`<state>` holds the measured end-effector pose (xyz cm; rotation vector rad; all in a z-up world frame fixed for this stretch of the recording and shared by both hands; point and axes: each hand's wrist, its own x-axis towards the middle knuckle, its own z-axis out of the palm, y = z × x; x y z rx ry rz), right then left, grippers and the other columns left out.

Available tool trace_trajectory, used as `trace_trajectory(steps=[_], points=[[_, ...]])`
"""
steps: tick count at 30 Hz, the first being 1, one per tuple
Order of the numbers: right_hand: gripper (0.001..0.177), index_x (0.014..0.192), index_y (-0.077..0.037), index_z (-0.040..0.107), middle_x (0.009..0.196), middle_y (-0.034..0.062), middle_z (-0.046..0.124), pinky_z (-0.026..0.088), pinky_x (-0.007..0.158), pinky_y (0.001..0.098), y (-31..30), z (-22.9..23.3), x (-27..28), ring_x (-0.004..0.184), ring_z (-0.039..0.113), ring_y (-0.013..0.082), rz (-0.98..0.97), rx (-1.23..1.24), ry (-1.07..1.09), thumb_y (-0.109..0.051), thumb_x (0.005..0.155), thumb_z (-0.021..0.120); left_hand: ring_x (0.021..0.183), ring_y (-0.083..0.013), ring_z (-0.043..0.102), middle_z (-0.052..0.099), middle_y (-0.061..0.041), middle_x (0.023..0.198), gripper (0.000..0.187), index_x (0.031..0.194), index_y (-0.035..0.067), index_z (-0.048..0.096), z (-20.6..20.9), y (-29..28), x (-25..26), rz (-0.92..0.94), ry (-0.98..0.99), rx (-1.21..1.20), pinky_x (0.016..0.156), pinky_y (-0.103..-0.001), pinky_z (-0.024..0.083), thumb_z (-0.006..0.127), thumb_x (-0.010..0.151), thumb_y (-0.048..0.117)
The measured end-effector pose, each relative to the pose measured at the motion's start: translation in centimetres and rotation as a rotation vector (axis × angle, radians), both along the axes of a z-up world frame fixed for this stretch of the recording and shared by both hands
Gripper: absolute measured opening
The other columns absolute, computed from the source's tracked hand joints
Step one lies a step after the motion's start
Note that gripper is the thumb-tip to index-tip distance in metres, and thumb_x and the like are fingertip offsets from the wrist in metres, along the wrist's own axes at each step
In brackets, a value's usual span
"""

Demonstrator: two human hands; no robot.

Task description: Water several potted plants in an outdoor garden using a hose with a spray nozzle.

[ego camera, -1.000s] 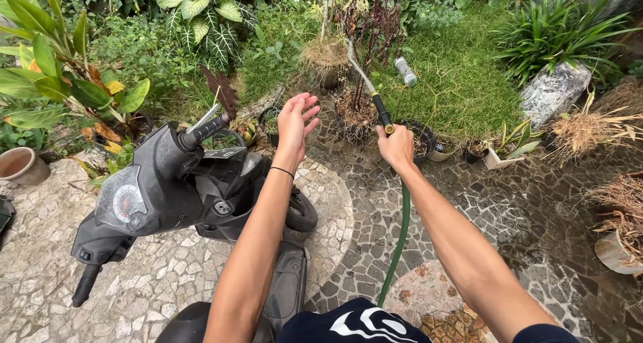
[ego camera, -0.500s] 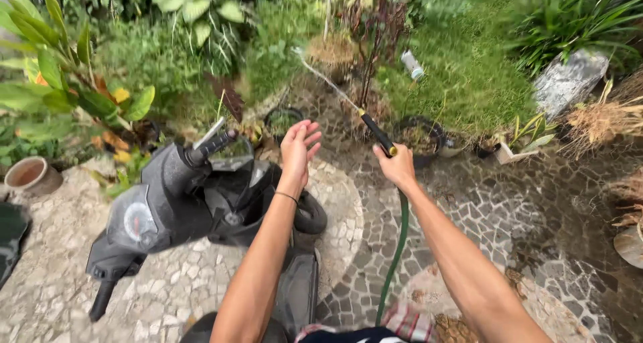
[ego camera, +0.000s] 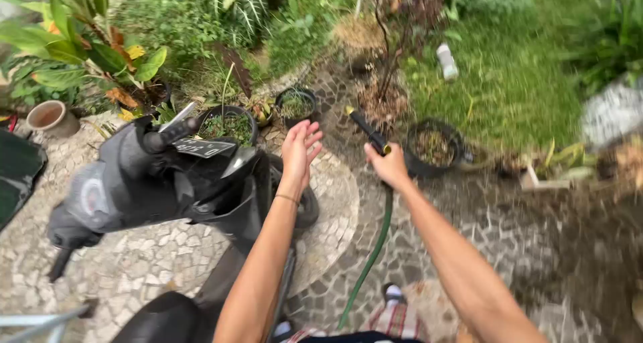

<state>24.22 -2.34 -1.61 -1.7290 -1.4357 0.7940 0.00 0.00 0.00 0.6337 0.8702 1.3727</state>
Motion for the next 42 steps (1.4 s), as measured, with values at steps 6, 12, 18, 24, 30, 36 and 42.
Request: trace_trajectory(steps=[6, 12, 18, 24, 30, 36, 42], points=[[0.037, 0.094, -0.006, 0.071, 0.077, 0.0031, 0.073, 0.053, 0.058, 0.0359, 2.7, -1.2, 3.5, 0.061, 0.063, 0.0136, 0.145, -0.087, 0.198, -0.043, 0.094, 0.07, 0.111, -0.0173, 0.066, 0.069, -0.006, 0.131, 0.034, 0.134, 0.011, 0.058, 0.1, 0.5, 6.1, 0.241, 0.0, -0.028, 0.088, -0.034, 0.054, 0.05, 0.106, 0.029], [0.044, 0.075, 0.0, 0.069, 0.061, 0.0077, 0.065, 0.048, 0.056, 0.0394, 1.2, -2.9, 4.8, 0.056, 0.06, 0.0185, 0.28, -0.041, 0.1, -0.039, 0.092, 0.072, 0.112, -0.0186, 0.064, 0.068, -0.005, 0.129, 0.031, 0.132, 0.011, 0.057, -2.5, -1.2, 9.8, 0.377, -0.008, -0.084, 0.089, -0.036, 0.053, 0.05, 0.107, 0.027], [0.047, 0.075, 0.002, 0.068, 0.06, 0.0085, 0.065, 0.049, 0.058, 0.0412, 3.5, -2.4, 3.4, 0.057, 0.063, 0.0205, 0.365, -0.114, 0.031, -0.043, 0.089, 0.072, 0.113, -0.0165, 0.062, 0.069, -0.003, 0.13, 0.032, 0.132, 0.012, 0.057, -1.1, -3.2, 10.8, 0.576, -0.02, -0.127, 0.089, -0.035, 0.052, 0.048, 0.105, 0.027], [0.054, 0.079, 0.005, 0.067, 0.065, 0.0136, 0.066, 0.05, 0.056, 0.0423, 7.0, -5.4, 2.6, 0.058, 0.065, 0.023, 0.333, -0.121, -0.022, -0.047, 0.088, 0.078, 0.114, -0.0193, 0.064, 0.068, -0.006, 0.13, 0.035, 0.136, 0.011, 0.057, -2.6, -4.6, 11.2, 0.669, -0.069, -0.133, 0.092, -0.038, 0.053, 0.049, 0.106, 0.028], [0.047, 0.093, 0.002, 0.07, 0.066, 0.0132, 0.067, 0.051, 0.055, 0.0416, 8.3, -1.4, 5.1, 0.052, 0.064, 0.0234, 0.397, -0.242, -0.021, -0.045, 0.087, 0.073, 0.118, -0.0196, 0.061, 0.065, -0.005, 0.134, 0.037, 0.138, 0.013, 0.055, -3.2, -5.1, 14.0, 0.693, -0.094, -0.155, 0.096, -0.039, 0.052, 0.05, 0.106, 0.03], [0.05, 0.094, 0.003, 0.068, 0.067, 0.0088, 0.067, 0.052, 0.057, 0.0422, 19.0, 1.5, 8.9, 0.055, 0.064, 0.022, 0.52, -0.309, -0.178, -0.047, 0.093, 0.071, 0.119, -0.0191, 0.061, 0.066, -0.006, 0.134, 0.037, 0.138, 0.013, 0.054, -1.8, 2.1, 16.2, 0.788, -0.074, -0.122, 0.095, -0.04, 0.051, 0.047, 0.105, 0.029], [0.042, 0.096, 0.001, 0.068, 0.066, 0.0077, 0.066, 0.052, 0.055, 0.0412, 28.7, 3.5, 10.1, 0.054, 0.063, 0.0211, 0.738, -0.227, -0.203, -0.041, 0.092, 0.071, 0.119, -0.019, 0.062, 0.066, -0.006, 0.136, 0.037, 0.138, 0.012, 0.053, 1.3, 10.7, 19.4, 0.898, -0.083, -0.107, 0.097, -0.039, 0.051, 0.048, 0.106, 0.027]])
